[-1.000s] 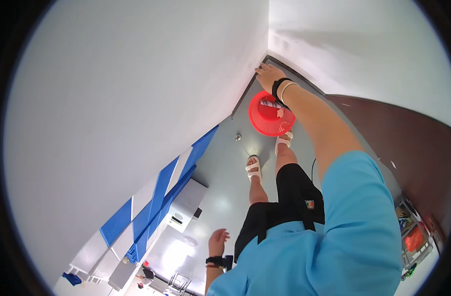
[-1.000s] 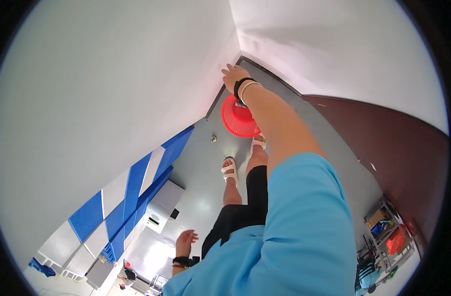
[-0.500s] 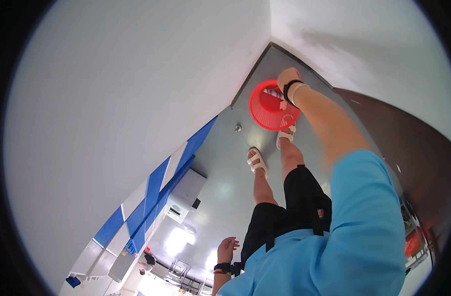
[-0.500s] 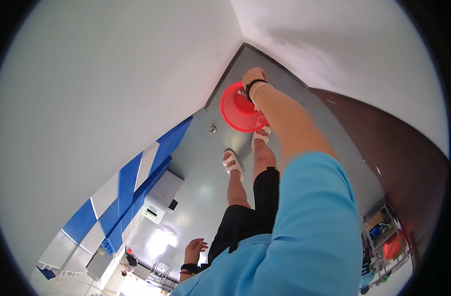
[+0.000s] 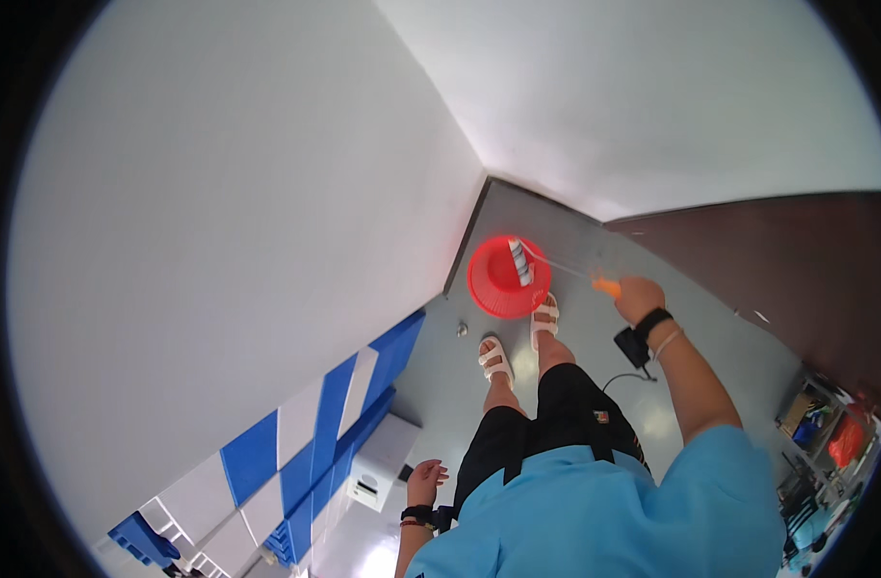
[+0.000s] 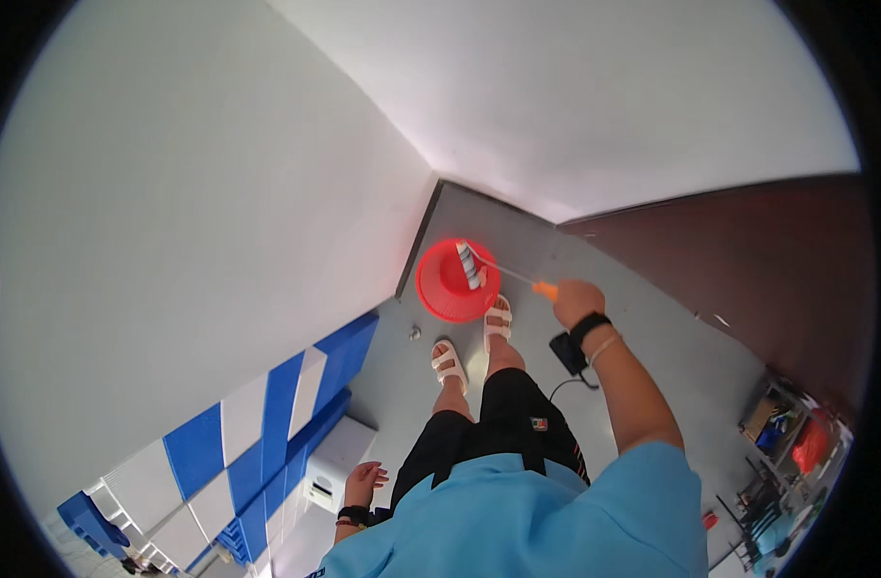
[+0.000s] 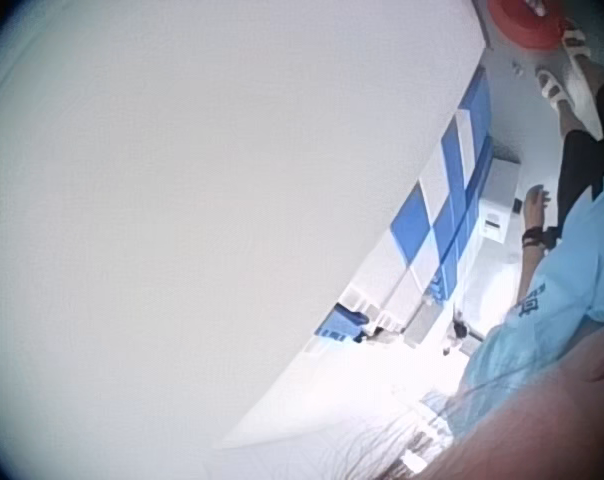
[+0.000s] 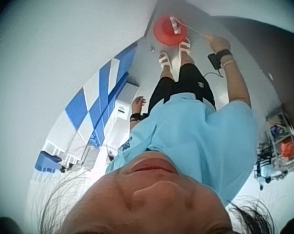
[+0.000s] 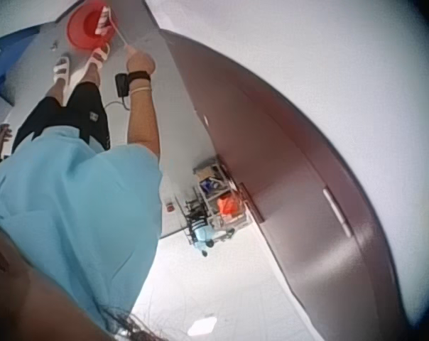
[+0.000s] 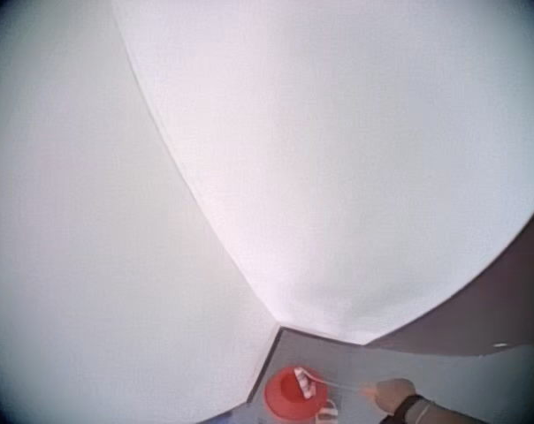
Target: Painting a wall with a roller near an electrical panel after applying masking tape.
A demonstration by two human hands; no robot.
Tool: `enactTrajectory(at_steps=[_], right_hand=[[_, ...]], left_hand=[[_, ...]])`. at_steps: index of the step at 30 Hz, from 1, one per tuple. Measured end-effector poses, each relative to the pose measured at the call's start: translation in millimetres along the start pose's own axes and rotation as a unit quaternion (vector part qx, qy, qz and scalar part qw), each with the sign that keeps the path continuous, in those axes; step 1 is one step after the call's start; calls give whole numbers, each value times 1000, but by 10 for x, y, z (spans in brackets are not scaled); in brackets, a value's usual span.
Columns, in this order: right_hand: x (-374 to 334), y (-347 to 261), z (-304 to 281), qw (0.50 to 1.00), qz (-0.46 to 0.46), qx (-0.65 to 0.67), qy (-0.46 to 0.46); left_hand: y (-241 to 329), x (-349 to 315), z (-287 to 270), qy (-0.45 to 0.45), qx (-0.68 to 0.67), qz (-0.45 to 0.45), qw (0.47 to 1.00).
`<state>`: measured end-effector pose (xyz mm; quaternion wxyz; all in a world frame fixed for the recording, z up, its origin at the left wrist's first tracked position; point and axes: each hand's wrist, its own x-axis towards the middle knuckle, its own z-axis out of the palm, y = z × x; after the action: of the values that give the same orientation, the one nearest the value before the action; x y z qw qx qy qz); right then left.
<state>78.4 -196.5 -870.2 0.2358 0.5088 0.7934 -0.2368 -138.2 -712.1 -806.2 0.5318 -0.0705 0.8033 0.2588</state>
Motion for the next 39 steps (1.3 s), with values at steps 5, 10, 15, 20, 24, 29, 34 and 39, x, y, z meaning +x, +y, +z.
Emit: enactTrajectory(at_steps=[5, 10, 15, 20, 24, 29, 34, 39], right_hand=[[-726, 53, 65, 989, 41, 138, -35], [-1622, 12, -41, 947, 61, 310, 53], [-2569, -336, -113, 891, 26, 423, 161], [-3392, -677, -139, 764, 8, 607, 217], [-3652, -803, 76, 694, -81, 643, 313], [-3544, -790, 132, 788, -124, 503, 332], [-3545, -673, 281, 766, -56, 514, 383], [-3570, -706, 201, 706, -51, 610, 357]], left_hand=[[184, 477, -310, -6, 65, 64, 996], [571, 980, -457, -53, 86, 94, 990], [768, 1625, -672, -74, 313, 241, 916], [957, 2109, -843, -69, 373, 305, 874], [1263, 1991, -821, -75, 527, 352, 769], [1262, 2153, -710, -72, 523, 371, 764], [1084, 2095, -676, -82, 522, 359, 770], [958, 2103, -546, -113, 521, 285, 797]])
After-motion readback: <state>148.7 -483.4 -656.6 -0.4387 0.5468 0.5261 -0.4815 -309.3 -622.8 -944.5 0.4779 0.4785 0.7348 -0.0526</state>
